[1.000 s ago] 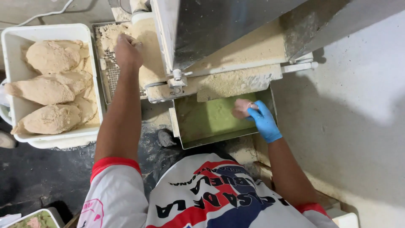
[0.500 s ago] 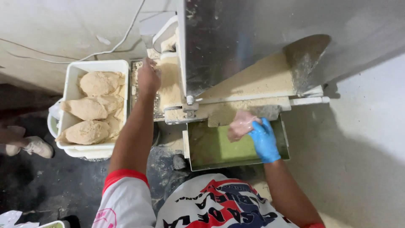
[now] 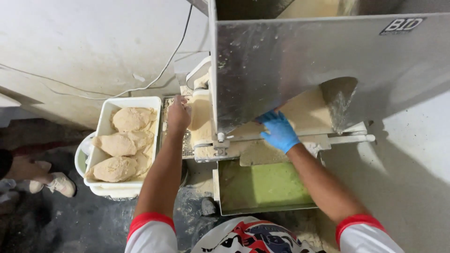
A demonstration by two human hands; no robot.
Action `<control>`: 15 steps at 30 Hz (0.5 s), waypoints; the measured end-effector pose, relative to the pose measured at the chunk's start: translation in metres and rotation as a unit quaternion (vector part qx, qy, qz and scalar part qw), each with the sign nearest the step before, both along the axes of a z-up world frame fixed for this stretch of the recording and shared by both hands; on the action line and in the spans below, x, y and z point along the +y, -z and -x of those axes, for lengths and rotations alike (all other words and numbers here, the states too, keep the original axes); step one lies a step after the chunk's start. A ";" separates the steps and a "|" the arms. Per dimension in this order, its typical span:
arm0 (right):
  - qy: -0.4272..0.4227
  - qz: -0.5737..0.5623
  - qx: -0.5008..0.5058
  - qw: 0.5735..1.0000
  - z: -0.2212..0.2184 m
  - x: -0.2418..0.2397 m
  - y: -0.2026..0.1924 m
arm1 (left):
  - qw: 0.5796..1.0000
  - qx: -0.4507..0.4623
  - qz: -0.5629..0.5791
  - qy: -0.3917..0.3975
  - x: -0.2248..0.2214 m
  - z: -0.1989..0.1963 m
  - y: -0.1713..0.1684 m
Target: Breading chicken pieces by dipping them in a liquid wash and feeding them into an industrial breading machine.
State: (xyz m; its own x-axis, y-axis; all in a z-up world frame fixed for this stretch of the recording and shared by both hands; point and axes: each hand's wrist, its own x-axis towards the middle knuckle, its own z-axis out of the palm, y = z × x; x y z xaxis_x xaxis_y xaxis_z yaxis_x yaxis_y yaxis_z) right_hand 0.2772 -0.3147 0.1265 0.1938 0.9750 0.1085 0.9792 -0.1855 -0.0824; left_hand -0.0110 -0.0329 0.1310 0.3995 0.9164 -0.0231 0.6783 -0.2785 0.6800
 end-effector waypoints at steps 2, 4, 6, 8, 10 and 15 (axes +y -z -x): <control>-0.005 -0.052 0.017 0.998 0.016 -0.017 0.019 | 1.000 0.004 -0.001 0.007 -0.002 0.003 -0.009; -0.013 -0.098 0.036 0.994 0.022 -0.027 0.035 | 1.000 0.011 0.004 0.011 -0.002 0.005 -0.008; -0.013 -0.106 0.067 0.992 0.021 -0.031 0.044 | 0.999 -0.004 -0.038 -0.011 0.003 0.005 -0.001; 0.001 -0.119 0.083 0.989 0.017 -0.002 0.037 | 0.999 0.000 -0.042 -0.012 0.003 0.008 -0.003; 0.019 -0.133 0.101 0.986 0.005 0.026 0.053 | 0.999 0.007 -0.048 -0.010 0.002 0.012 -0.007; 0.162 -0.035 -0.050 0.985 -0.040 0.032 0.078 | 0.998 -0.003 -0.056 -0.027 -0.009 0.025 -0.050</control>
State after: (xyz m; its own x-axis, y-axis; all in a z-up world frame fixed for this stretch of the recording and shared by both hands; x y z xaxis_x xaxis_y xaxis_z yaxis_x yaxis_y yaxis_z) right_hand 0.3170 -0.2827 0.0488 0.4790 0.8529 0.2076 0.8731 -0.4874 -0.0124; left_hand -0.0360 -0.0420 0.1812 0.3500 0.9331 0.0831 0.6901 -0.3169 0.6506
